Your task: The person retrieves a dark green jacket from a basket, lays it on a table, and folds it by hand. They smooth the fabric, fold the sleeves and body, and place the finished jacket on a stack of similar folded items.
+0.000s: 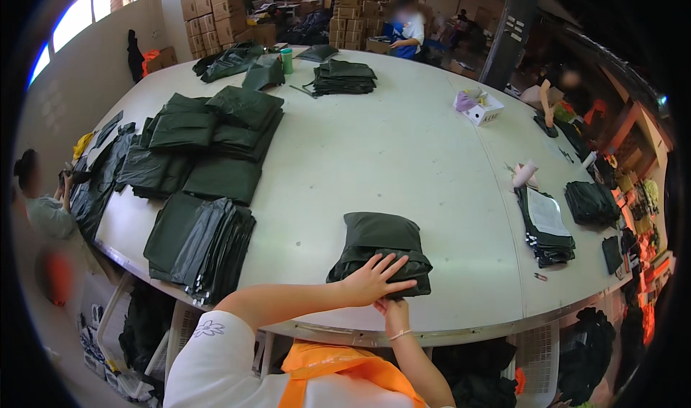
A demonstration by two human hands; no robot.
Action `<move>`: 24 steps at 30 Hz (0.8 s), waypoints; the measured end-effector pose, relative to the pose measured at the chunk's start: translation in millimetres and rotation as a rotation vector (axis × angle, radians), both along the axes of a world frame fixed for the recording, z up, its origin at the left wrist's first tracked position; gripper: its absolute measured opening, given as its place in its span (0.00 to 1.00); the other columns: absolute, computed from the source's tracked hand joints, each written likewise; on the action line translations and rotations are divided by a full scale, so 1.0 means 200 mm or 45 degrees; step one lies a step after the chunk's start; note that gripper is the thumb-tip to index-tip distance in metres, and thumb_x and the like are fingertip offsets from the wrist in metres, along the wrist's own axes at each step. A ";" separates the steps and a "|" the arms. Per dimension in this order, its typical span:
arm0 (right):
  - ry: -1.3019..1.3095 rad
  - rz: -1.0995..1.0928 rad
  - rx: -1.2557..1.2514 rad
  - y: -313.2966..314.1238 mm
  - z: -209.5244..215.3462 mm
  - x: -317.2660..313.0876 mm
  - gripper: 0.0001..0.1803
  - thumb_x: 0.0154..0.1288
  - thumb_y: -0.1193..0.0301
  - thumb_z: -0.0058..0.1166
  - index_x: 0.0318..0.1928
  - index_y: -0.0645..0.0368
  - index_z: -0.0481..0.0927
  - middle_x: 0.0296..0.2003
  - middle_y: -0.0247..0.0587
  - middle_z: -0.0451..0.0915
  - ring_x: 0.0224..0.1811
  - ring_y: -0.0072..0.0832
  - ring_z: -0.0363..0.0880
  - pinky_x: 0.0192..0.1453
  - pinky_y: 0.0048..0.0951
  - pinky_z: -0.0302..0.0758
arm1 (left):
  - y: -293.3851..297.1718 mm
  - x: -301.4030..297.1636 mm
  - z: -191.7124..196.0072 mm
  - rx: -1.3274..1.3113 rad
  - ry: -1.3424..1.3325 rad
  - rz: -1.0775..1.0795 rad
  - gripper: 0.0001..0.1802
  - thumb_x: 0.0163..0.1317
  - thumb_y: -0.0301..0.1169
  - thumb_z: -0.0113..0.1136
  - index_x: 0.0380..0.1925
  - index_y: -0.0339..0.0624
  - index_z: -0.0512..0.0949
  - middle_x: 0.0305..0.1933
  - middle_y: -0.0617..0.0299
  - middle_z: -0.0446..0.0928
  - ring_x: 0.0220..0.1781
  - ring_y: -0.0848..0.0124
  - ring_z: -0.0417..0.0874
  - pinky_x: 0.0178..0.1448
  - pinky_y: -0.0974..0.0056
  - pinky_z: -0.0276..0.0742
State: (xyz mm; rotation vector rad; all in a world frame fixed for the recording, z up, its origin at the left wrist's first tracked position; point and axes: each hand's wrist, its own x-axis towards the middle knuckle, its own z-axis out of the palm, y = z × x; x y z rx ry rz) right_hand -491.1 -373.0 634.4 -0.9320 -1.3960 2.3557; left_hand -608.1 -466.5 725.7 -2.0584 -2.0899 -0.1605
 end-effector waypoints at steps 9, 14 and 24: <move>-0.055 0.070 0.141 0.00 0.05 0.03 0.12 0.64 0.73 0.44 0.42 0.69 0.76 0.33 0.42 0.79 0.29 0.26 0.79 0.33 0.24 0.76 | 0.13 0.01 0.01 0.100 0.147 -0.088 0.42 0.47 0.38 0.61 0.65 0.74 0.59 0.74 0.55 0.49 0.55 0.54 0.72 0.50 0.56 0.71; -0.236 0.106 0.479 0.02 -0.05 0.00 0.11 0.64 0.70 0.46 0.30 0.67 0.75 0.21 0.41 0.76 0.23 0.27 0.74 0.28 0.28 0.70 | 0.20 -0.07 -0.15 0.203 0.244 -0.131 0.33 0.54 0.37 0.54 0.62 0.77 0.64 0.70 0.55 0.57 0.55 0.53 0.71 0.53 0.52 0.68; -0.255 0.149 0.458 -0.08 -0.05 0.16 0.13 0.55 0.69 0.44 0.25 0.66 0.78 0.18 0.45 0.78 0.22 0.34 0.77 0.29 0.34 0.72 | -0.05 0.03 -0.26 0.097 0.088 -0.456 0.34 0.50 0.40 0.61 0.61 0.67 0.67 0.71 0.46 0.52 0.65 0.37 0.59 0.62 0.32 0.55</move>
